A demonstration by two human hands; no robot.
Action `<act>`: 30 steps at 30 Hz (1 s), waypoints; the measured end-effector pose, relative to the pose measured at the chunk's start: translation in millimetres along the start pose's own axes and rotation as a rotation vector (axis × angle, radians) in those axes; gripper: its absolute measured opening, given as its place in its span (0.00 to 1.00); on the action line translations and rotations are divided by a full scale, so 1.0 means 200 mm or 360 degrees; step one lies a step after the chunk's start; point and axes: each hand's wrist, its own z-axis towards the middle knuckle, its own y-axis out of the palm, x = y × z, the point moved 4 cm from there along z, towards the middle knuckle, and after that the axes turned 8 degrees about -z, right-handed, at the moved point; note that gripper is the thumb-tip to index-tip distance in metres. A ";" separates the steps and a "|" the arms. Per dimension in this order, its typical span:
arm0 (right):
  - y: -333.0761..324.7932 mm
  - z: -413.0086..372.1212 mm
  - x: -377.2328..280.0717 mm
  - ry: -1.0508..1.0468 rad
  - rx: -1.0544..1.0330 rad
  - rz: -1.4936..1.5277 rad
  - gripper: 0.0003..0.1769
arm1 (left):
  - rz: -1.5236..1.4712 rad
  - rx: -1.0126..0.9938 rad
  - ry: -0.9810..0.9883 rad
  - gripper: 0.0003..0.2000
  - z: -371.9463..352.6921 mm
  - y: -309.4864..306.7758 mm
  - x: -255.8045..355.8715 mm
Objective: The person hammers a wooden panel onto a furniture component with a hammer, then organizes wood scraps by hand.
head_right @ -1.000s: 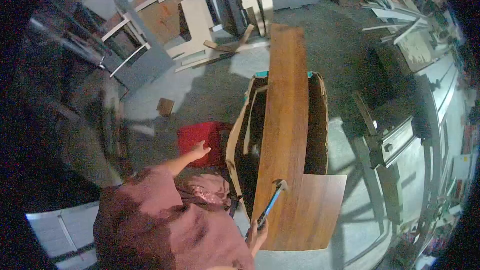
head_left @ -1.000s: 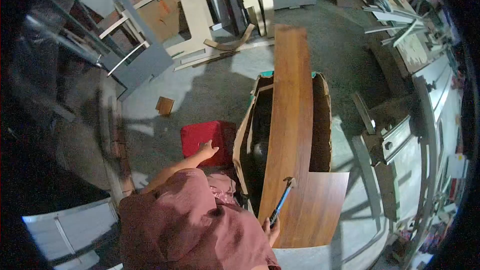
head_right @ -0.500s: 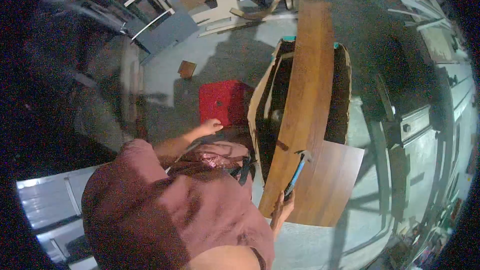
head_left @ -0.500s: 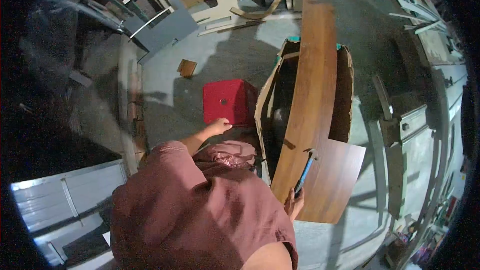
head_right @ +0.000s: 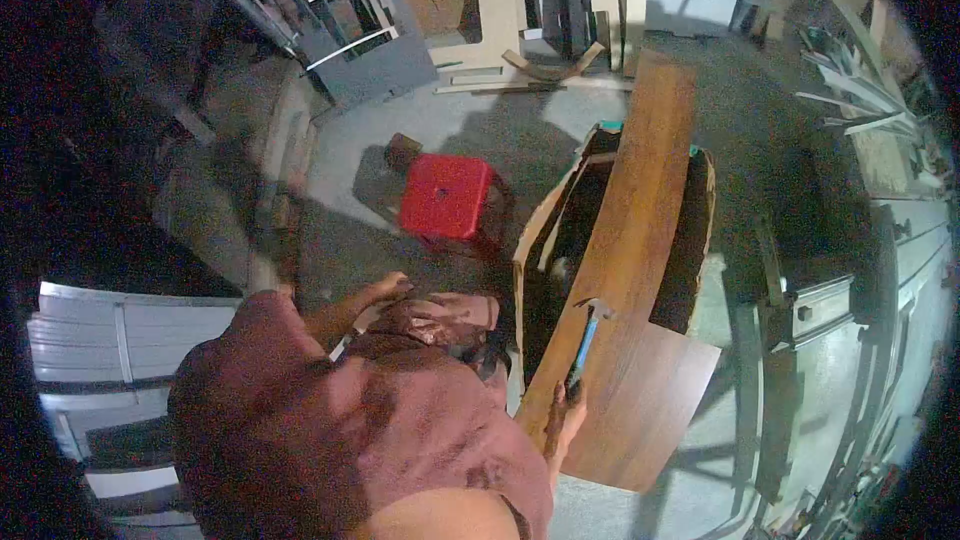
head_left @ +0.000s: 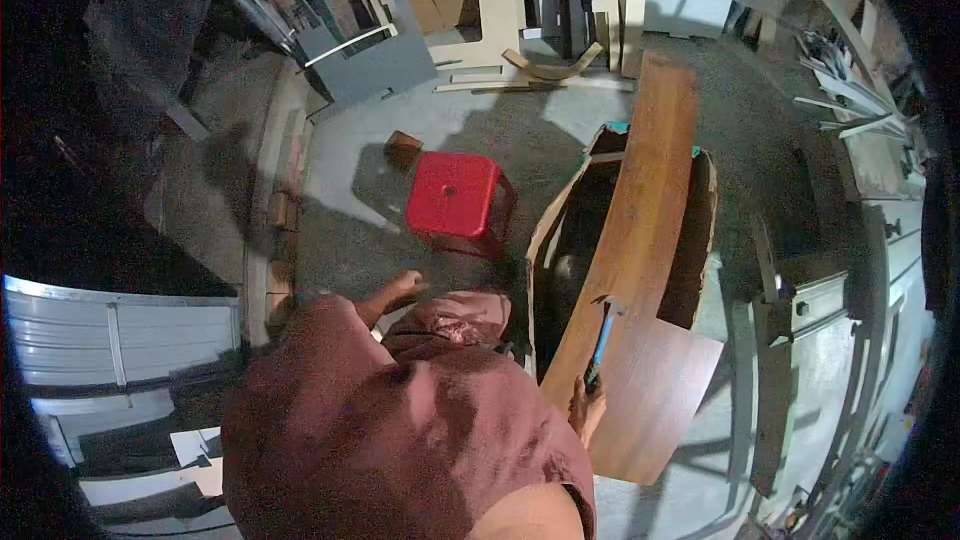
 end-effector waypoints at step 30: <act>0.31 0.59 0.29 0.0374 0.0716 -0.0646 0.26 | 0.0056 -0.0395 0.0246 0.22 0.76 -0.48 0.96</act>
